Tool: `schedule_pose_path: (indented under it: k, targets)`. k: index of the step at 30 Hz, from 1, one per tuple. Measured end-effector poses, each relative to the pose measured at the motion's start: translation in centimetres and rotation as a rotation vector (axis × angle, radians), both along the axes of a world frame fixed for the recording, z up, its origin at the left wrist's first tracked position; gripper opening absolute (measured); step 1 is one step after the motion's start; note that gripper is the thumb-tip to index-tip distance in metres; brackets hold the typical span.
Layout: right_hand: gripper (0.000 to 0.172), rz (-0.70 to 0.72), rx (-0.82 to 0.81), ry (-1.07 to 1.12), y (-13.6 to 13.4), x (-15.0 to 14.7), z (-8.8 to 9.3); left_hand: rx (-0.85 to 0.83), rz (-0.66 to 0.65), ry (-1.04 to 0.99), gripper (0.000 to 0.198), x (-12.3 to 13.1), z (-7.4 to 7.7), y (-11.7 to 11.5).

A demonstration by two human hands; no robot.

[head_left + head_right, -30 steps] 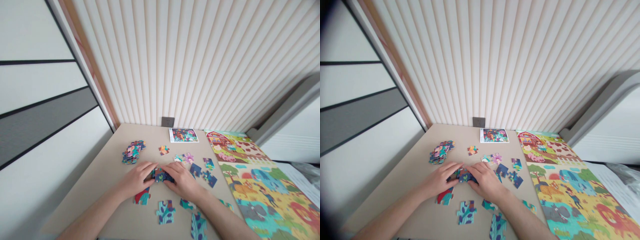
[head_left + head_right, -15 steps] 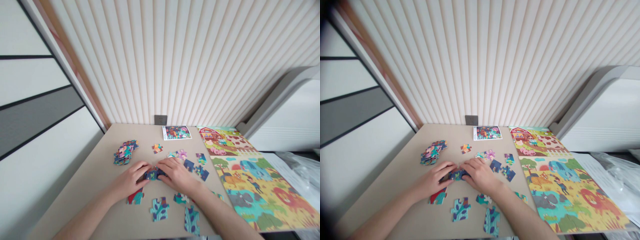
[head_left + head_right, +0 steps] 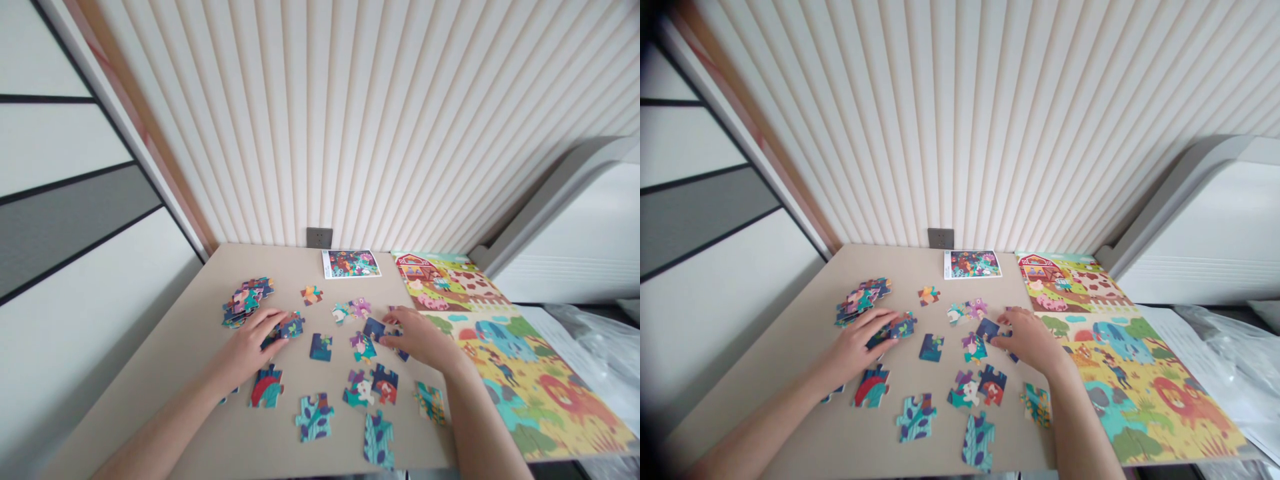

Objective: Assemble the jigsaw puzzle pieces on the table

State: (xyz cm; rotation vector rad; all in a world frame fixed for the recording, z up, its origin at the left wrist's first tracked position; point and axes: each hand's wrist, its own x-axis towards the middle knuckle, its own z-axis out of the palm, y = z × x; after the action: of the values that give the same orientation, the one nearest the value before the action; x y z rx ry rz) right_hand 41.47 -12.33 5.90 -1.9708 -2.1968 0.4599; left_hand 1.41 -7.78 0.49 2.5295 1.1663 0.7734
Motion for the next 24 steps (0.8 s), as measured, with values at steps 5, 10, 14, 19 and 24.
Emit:
schedule_pose_path:
  k: [5,10,14,19,24]
  targets:
    - [0.029,0.009,0.013,-0.014,-0.1,-1.0,-0.2,0.003,-0.007,0.0,0.041,0.1,0.0,-0.1]
    - [0.031,-0.008,0.025,-0.037,-0.2,-1.4,-0.3,-0.002,-0.018,0.015,0.042,0.0,-0.6,-0.1]
    - [0.034,0.003,0.023,-0.052,-0.4,-1.4,-0.6,-0.011,-0.005,0.025,0.042,0.0,-0.8,0.0]
    - [0.031,0.033,0.105,-0.069,-0.6,-1.3,-0.8,-0.021,0.006,0.047,0.043,0.0,-0.4,-0.1]
    - [0.027,-0.03,0.074,-0.06,-0.4,-1.7,0.1,0.0,-0.013,0.069,0.042,0.0,-0.3,-0.3]
